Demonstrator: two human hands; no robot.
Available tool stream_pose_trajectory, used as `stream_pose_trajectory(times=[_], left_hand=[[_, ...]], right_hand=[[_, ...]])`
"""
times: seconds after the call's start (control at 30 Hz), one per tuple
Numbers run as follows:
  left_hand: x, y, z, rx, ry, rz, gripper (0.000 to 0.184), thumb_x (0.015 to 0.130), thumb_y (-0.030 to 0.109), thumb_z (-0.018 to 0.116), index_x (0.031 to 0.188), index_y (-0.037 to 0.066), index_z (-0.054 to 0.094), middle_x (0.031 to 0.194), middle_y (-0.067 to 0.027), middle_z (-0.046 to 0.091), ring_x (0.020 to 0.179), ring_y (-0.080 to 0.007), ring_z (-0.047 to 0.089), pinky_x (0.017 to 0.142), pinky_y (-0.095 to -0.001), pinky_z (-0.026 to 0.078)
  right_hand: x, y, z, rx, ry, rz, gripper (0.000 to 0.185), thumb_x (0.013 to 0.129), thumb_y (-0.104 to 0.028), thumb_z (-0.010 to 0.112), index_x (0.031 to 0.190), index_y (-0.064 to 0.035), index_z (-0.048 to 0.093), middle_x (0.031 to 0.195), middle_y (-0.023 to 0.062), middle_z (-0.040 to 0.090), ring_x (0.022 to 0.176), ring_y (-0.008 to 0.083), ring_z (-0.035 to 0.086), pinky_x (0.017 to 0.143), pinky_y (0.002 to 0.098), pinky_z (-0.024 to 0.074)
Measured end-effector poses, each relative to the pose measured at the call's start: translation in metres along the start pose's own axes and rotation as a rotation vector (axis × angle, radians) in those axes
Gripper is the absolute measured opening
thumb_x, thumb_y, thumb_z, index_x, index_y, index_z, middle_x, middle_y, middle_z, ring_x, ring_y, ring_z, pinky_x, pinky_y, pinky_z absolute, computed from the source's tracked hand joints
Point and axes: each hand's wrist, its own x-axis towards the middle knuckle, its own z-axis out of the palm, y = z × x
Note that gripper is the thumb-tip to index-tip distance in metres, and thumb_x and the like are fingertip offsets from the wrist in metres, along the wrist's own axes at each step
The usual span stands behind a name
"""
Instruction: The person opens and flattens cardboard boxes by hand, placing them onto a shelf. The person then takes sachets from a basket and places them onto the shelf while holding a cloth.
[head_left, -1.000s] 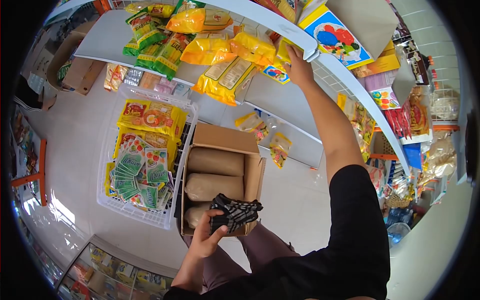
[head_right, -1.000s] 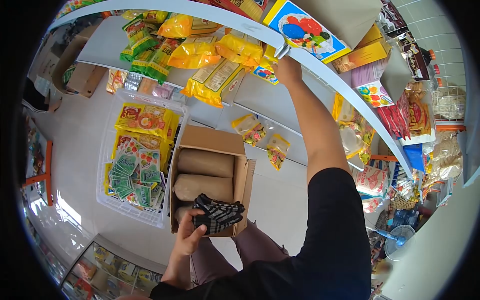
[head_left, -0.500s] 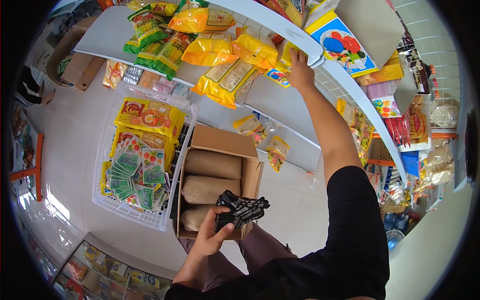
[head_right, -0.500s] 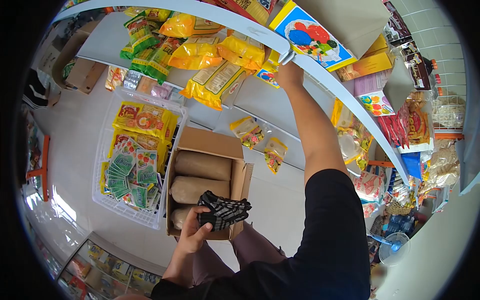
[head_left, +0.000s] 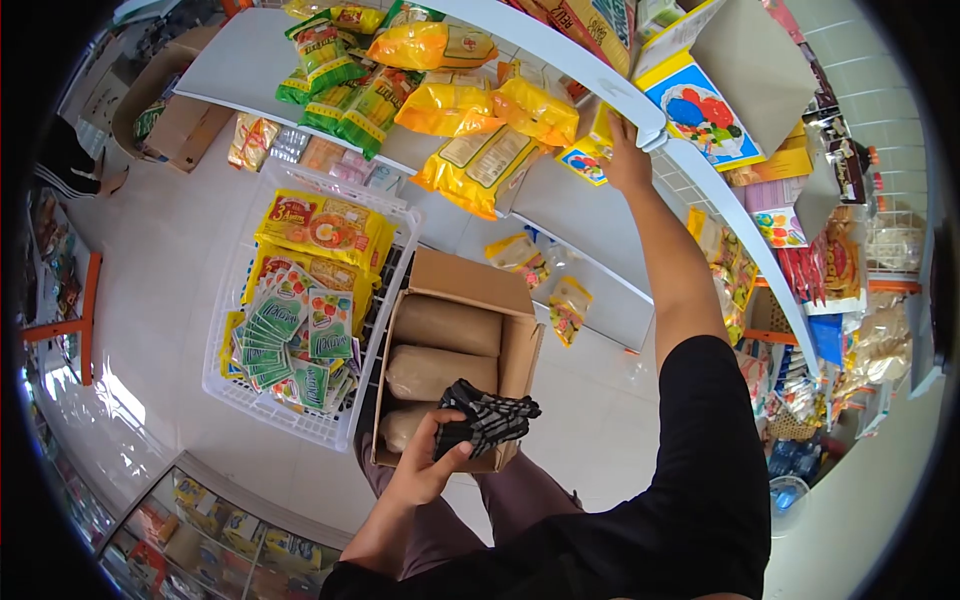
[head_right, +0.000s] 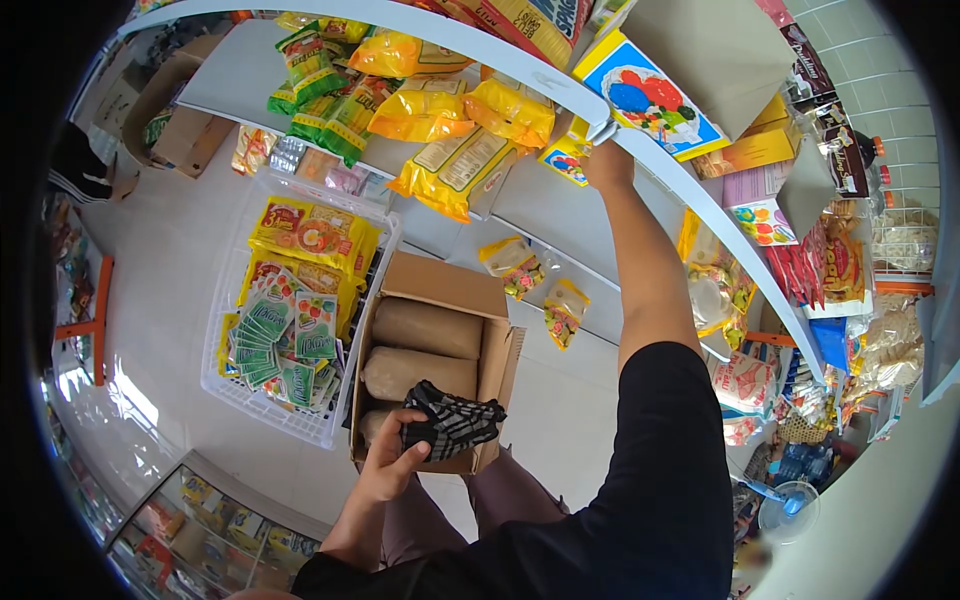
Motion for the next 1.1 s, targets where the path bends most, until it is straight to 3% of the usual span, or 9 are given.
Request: stream_pose_trajectory(times=[0.27,0.33,0.47,0.57,0.67,0.77,0.8,0.93,1.1], left_hand=[[-0.009,0.014,0.01,0.195,-0.024,0.033,0.04,0.092,0.019,0.067,0.124,0.003,0.047,0.1,-0.0058,0.059,0.095,-0.0117,0.054,0.085,-0.0262,0.045],[-0.013,0.04,0.014,0.317,0.004,-0.034,0.04,0.088,0.014,0.071,0.121,0.004,0.049,0.098,-0.004,0.057,0.09,-0.0102,0.054,0.08,-0.025,0.046],[-0.014,0.049,0.01,0.407,0.073,0.096,0.049,0.081,0.008,0.078,0.121,0.005,0.05,0.097,-0.0037,0.06,0.085,-0.0095,0.056,0.075,-0.025,0.048],[-0.014,0.069,0.002,0.499,-0.022,0.366,0.055,0.081,0.005,0.077,0.127,0.006,0.048,0.101,-0.0066,0.065,0.086,-0.0105,0.061,0.076,-0.0267,0.051],[-0.014,0.091,-0.039,0.625,-0.032,0.086,0.05,0.082,0.004,0.073,0.126,0.005,0.051,0.099,-0.0081,0.067,0.088,-0.0137,0.064,0.076,-0.0296,0.052],[0.026,0.085,-0.144,0.812,0.367,0.259,0.033,0.086,0.007,0.066,0.118,0.004,0.058,0.095,-0.0118,0.068,0.088,-0.0218,0.067,0.076,-0.034,0.053],[0.044,0.077,-0.18,1.036,0.422,0.23,0.046,0.083,0.023,0.071,0.123,0.006,0.056,0.104,-0.0149,0.067,0.097,-0.0281,0.066,0.084,-0.0418,0.051],[0.079,0.087,-0.221,1.665,0.358,-0.066,0.083,0.078,0.049,0.072,0.144,0.012,0.037,0.157,-0.0171,0.02,0.144,-0.0391,0.017,0.106,-0.0664,0.026],[0.1,0.086,-0.232,1.721,0.205,-0.317,0.098,0.076,0.06,0.07,0.151,0.017,0.025,0.161,-0.0137,0.004,0.148,-0.0373,0.001,0.105,-0.0727,0.019]], right_hand=[[-0.056,-0.068,-0.082,0.065,-0.203,0.257,0.096,0.079,-0.03,0.077,0.153,-0.0152,0.018,0.155,0.0128,0.028,0.142,0.0337,0.03,0.114,0.041,0.0296],[-0.111,-0.08,-0.082,0.718,0.187,-0.049,0.089,0.083,-0.04,0.072,0.151,-0.0077,0.024,0.152,0.0154,0.034,0.141,0.0309,0.032,0.115,0.0423,0.0275],[-0.281,-0.127,-0.138,1.946,-1.171,-0.044,0.092,0.079,-0.048,0.077,0.148,-0.0083,0.032,0.137,0.0071,0.048,0.126,0.0173,0.045,0.107,0.0374,0.0346],[-0.358,-0.168,-0.202,1.579,-1.11,0.03,0.071,0.074,-0.022,0.082,0.134,-0.0009,0.049,0.116,0.0085,0.062,0.107,0.0161,0.057,0.092,0.0316,0.0464],[-0.383,-0.191,-0.229,1.619,-0.992,0.347,0.047,0.08,-0.016,0.076,0.119,0.0016,0.058,0.105,0.0068,0.066,0.097,0.0156,0.06,0.089,0.0317,0.0481],[-0.398,-0.187,-0.237,1.288,-0.654,0.271,0.043,0.08,-0.015,0.073,0.117,0.0016,0.057,0.099,0.0109,0.065,0.093,0.0174,0.061,0.086,0.0333,0.049],[-0.402,-0.185,-0.24,1.215,-0.645,0.315,0.043,0.08,-0.017,0.073,0.116,-0.0002,0.056,0.099,0.0124,0.065,0.093,0.0202,0.063,0.085,0.0352,0.0497],[-0.405,-0.203,-0.278,1.144,-0.572,0.355,0.049,0.081,-0.022,0.074,0.121,-0.0019,0.054,0.102,0.0168,0.066,0.095,0.0266,0.064,0.086,0.0368,0.0495],[-0.416,-0.232,-0.33,1.102,-0.614,0.384,0.054,0.082,-0.024,0.071,0.127,-0.0028,0.052,0.108,0.0208,0.066,0.101,0.0348,0.064,0.089,0.0397,0.0492]])
